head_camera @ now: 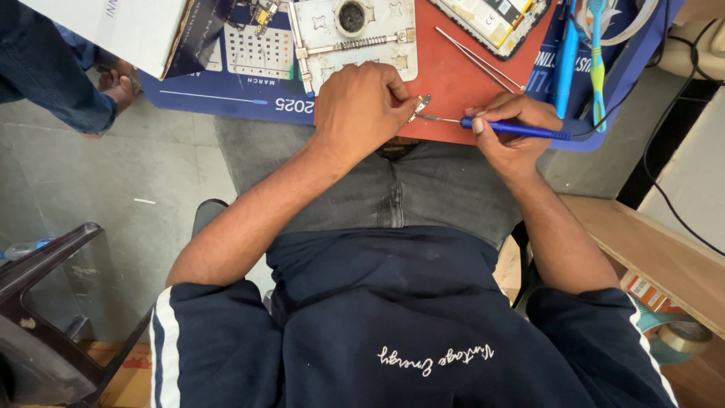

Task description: The person uses a screwdriver to remove screws from a small electronic component, then cleans it with a liquid from a bottle and a brush. They then use tweezers to handle the component and place it into a disassembled phone chassis.

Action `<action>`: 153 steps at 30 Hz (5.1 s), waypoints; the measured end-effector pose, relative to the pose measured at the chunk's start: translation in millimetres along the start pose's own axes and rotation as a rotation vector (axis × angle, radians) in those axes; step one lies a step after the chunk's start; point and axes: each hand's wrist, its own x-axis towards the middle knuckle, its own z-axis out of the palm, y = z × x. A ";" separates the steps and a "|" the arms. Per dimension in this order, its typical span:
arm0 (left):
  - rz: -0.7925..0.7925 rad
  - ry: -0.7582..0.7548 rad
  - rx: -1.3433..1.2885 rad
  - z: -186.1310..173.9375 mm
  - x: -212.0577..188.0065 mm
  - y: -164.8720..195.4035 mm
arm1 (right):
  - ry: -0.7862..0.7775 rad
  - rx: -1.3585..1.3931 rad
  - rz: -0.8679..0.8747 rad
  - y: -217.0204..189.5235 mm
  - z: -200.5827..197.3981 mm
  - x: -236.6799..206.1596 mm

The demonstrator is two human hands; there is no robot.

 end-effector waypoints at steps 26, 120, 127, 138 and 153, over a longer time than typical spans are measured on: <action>0.000 -0.002 0.003 1.1 0.7 1.1 | 0.011 0.015 -0.007 -1.5 0.1 0.7; 0.378 -0.088 -0.018 6.0 5.5 -18.5 | 0.012 -0.025 0.013 7.2 -6.5 -0.5; 0.376 -0.084 -0.010 6.5 5.8 -18.8 | 0.011 -0.002 0.011 5.8 -5.2 0.8; 0.376 -0.079 -0.022 6.7 4.4 -18.8 | 0.034 0.066 0.042 5.6 -6.5 -1.0; 0.375 -0.083 -0.008 6.6 5.1 -17.6 | 0.012 -0.004 -0.009 6.3 -5.5 0.7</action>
